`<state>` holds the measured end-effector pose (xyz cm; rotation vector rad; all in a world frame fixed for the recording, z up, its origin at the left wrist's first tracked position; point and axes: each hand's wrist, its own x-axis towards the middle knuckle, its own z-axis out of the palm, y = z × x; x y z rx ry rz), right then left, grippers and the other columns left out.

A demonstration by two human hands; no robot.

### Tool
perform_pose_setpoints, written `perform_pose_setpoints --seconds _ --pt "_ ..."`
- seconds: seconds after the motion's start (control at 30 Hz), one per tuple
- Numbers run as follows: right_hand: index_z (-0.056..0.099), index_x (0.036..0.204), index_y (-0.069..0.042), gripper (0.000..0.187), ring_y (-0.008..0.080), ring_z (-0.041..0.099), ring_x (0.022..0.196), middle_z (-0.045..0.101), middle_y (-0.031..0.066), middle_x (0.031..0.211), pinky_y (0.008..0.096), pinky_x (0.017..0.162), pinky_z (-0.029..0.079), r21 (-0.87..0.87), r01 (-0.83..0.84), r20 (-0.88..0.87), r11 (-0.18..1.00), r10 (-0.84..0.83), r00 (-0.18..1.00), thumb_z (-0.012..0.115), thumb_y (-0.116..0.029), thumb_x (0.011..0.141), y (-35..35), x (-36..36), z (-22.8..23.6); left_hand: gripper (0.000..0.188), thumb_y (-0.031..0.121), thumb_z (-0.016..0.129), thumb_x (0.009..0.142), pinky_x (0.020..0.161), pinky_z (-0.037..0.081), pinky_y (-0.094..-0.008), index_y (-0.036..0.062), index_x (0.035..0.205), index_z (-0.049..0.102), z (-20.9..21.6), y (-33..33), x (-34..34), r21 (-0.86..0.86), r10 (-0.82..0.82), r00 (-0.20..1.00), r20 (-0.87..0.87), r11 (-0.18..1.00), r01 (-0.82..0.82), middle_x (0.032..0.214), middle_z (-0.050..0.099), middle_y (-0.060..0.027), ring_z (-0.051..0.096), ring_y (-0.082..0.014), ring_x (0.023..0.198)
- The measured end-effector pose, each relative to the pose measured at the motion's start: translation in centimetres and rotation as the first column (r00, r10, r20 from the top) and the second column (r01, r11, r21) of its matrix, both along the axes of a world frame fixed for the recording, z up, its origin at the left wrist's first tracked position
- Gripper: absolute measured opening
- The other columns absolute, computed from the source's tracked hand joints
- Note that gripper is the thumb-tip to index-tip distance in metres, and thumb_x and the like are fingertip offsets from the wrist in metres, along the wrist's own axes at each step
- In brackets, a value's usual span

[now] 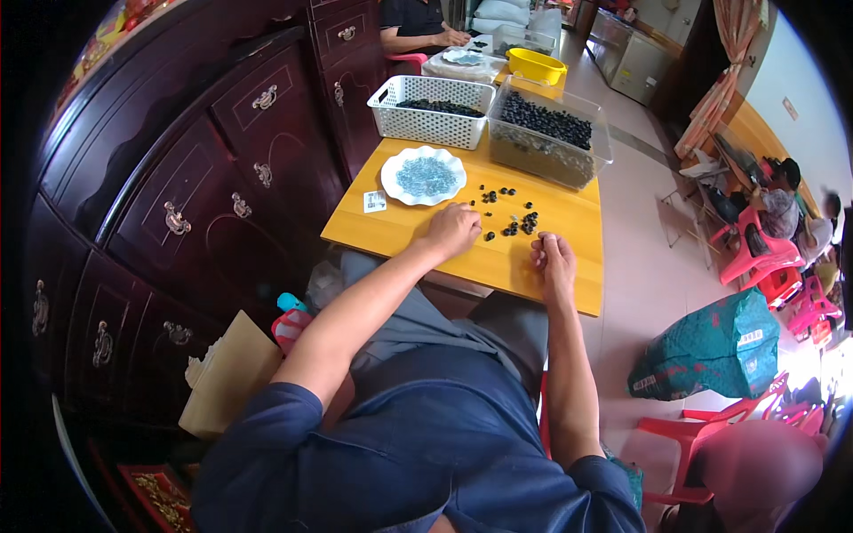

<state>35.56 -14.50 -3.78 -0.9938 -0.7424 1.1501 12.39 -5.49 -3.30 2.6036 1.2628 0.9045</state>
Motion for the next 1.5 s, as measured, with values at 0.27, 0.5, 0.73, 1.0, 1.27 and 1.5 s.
perform_pose_setpoints --seconds 0.27,0.5,0.73,1.0,1.27,1.5 --pt "0.07 0.105 -0.003 0.019 0.0188 0.07 0.078 0.074 0.0109 0.095 0.0316 0.069 0.054 0.191 0.232 0.83 0.954 -0.283 0.481 0.066 -0.02 0.096 0.3 2.2 0.3 0.008 0.012 0.068 0.085 0.082 0.053 -0.045 0.0057 0.088 0.073 -1.3 -0.5 -2.1 0.006 -0.009 0.977 0.212 1.0 0.008 0.09 0.067 -0.0116 0.064 -0.0338 0.094" --pt "0.071 0.112 -0.007 0.026 0.0324 0.072 0.089 0.074 0.0155 0.102 0.0411 0.078 0.056 0.225 0.043 0.971 0.974 -0.227 0.072 0.068 -0.019 0.089 1.9 3.9 2.4 0.006 0.008 0.066 0.084 0.083 0.052 -0.0449 0.0048 0.086 0.071 -1.7 -0.9 -2.4 0.078 -0.023 0.971 0.239 0.997 0.004 0.089 0.067 -0.0126 0.063 -0.0353 0.093" --pt "0.07 0.114 -0.011 0.03 0.0358 0.07 0.096 0.072 0.0157 0.104 0.0462 0.083 0.055 0.04 -0.003 0.979 0.999 -0.04 -0.201 0.069 -0.026 0.089 3.8 2.6 3.1 0.008 0.012 0.067 0.086 0.081 0.052 -0.0444 0.0046 0.089 0.069 -1.3 -1.7 -2.7 0.068 0.006 0.963 0.27 0.997 -0.026 0.091 0.068 -0.012 0.065 -0.0344 0.093" --pt "0.07 0.105 -0.009 0.023 0.039 0.069 0.095 0.072 0.0173 0.102 0.05 0.081 0.055 -0.014 -0.069 0.936 0.998 -0.011 -0.351 0.065 -0.028 0.092 5.8 1.7 3.1 0.007 0.012 0.065 0.085 0.082 0.052 -0.0448 0.0063 0.084 0.07 -2.0 -1.6 -2.8 0.06 0.001 0.954 0.299 0.998 -0.02 0.088 0.068 -0.0107 0.064 -0.0341 0.093" --pt "0.068 0.099 -0.008 0.02 0.0406 0.069 0.092 0.071 0.0193 0.1 0.0511 0.08 0.055 -0.006 -0.085 0.915 0.996 -0.029 -0.403 0.061 -0.026 0.093 7.2 1.6 2.3 0.005 0.011 0.065 0.084 0.082 0.052 -0.0446 0.0079 0.083 0.068 -2.3 -1.4 -2.4 0.05 0.012 0.961 0.278 0.998 -0.027 0.089 0.067 -0.0096 0.063 -0.0336 0.093" --pt "0.068 0.105 -0.01 0.022 0.0399 0.069 0.093 0.071 0.0197 0.099 0.0501 0.082 0.055 -0.023 -0.042 0.948 0.999 0.009 -0.319 0.061 -0.026 0.092 6.7 2.0 3.1 0.004 0.012 0.065 0.084 0.083 0.052 -0.044 0.0085 0.084 0.068 -2.3 -1.4 -2.6 0.044 0.033 0.963 0.269 0.998 -0.046 0.089 0.067 -0.0085 0.063 -0.0329 0.092"
